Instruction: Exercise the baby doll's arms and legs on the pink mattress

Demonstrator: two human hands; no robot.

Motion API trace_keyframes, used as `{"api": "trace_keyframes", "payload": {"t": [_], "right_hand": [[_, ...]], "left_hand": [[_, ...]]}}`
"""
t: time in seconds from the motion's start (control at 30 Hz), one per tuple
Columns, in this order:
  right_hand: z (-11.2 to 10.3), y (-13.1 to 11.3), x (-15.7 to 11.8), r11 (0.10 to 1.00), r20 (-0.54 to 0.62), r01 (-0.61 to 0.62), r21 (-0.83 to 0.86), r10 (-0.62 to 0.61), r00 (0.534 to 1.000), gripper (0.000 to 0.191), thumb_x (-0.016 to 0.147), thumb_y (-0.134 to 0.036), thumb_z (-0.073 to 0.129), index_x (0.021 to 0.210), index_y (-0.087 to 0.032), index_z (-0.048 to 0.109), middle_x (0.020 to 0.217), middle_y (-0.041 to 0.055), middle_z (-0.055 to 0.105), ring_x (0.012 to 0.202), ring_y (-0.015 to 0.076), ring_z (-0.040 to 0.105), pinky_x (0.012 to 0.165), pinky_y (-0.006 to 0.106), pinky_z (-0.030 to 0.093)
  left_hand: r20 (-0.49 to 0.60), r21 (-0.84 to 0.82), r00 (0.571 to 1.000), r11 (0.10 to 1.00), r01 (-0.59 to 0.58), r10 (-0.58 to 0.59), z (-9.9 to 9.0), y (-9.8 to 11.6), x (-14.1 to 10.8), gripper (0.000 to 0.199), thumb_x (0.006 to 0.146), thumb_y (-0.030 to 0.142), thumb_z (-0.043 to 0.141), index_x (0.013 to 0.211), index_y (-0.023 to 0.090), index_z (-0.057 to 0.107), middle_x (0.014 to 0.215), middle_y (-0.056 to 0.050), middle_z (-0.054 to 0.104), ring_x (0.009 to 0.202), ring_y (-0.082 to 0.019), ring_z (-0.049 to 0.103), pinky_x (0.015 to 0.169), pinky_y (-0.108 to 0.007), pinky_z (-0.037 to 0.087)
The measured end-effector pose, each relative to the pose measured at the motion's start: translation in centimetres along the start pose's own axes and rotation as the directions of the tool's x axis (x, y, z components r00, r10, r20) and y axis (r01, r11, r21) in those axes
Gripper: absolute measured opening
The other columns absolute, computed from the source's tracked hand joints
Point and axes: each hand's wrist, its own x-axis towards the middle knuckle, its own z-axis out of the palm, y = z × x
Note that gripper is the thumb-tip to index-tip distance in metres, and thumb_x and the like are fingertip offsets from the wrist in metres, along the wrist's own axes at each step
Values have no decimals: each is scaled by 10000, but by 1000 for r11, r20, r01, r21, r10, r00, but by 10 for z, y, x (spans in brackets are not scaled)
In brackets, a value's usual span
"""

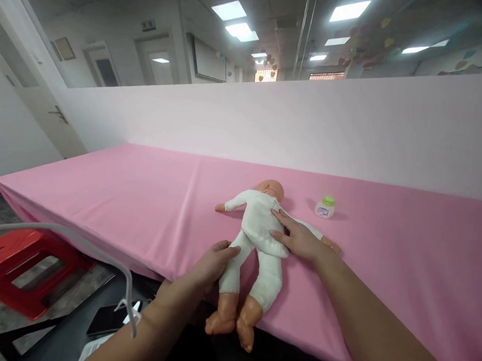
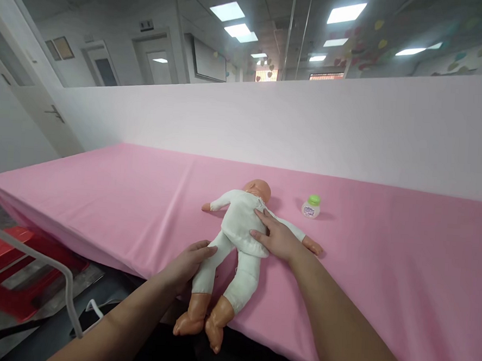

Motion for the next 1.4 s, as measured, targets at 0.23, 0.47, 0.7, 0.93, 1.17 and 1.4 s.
{"api": "trace_keyframes", "payload": {"t": [0.23,0.47,0.7,0.93,1.17,1.4], "right_hand": [[9,2,2,995,-2,6,-104,-6,1000,833,954,-682,562,1651,-342,259,1750,40,121,1606,323,167,1288,539,219],[18,-4,2,984,15,9,-180,-7,1000,833,960,-688,532,1660,-354,228,1761,9,-5,1613,349,110,1288,554,209],[-3,-38,-15,961,-21,110,-253,-119,993,757,926,-561,619,1609,-333,386,1682,-9,360,1554,320,329,1264,509,301],[-9,-81,-32,921,136,103,-377,-55,989,335,919,-488,630,1159,-300,766,1150,58,785,1093,359,710,966,508,537],[3,-94,-35,900,217,99,-425,-5,976,397,898,-451,652,1219,-230,732,1206,104,766,1061,361,722,864,465,581],[2,-82,-31,915,38,53,-399,-41,998,525,966,-529,560,1388,-235,666,1434,89,658,1310,366,619,1097,546,497]], "left_hand": [[-64,510,982,852,-119,175,-6,15,0,304,902,496,599,898,204,684,813,-46,713,724,-235,641,613,-321,423],[-88,714,907,661,-232,413,-19,22,15,254,932,437,585,979,215,698,979,-83,738,874,-269,693,727,-373,513],[280,697,614,283,-659,738,-2,38,24,371,890,262,623,1256,215,655,1349,-116,679,1273,-295,636,1067,-453,524],[406,709,710,293,-642,575,8,36,39,225,931,242,596,1105,223,737,1276,-93,732,1223,-303,679,1068,-460,535],[414,714,729,302,-631,545,2,29,48,183,956,255,578,1045,251,738,1127,-57,763,1128,-272,710,1003,-402,552],[377,701,665,271,-660,645,-1,50,59,255,944,267,578,1149,214,719,1287,-99,730,1216,-281,685,1016,-429,556]]}}
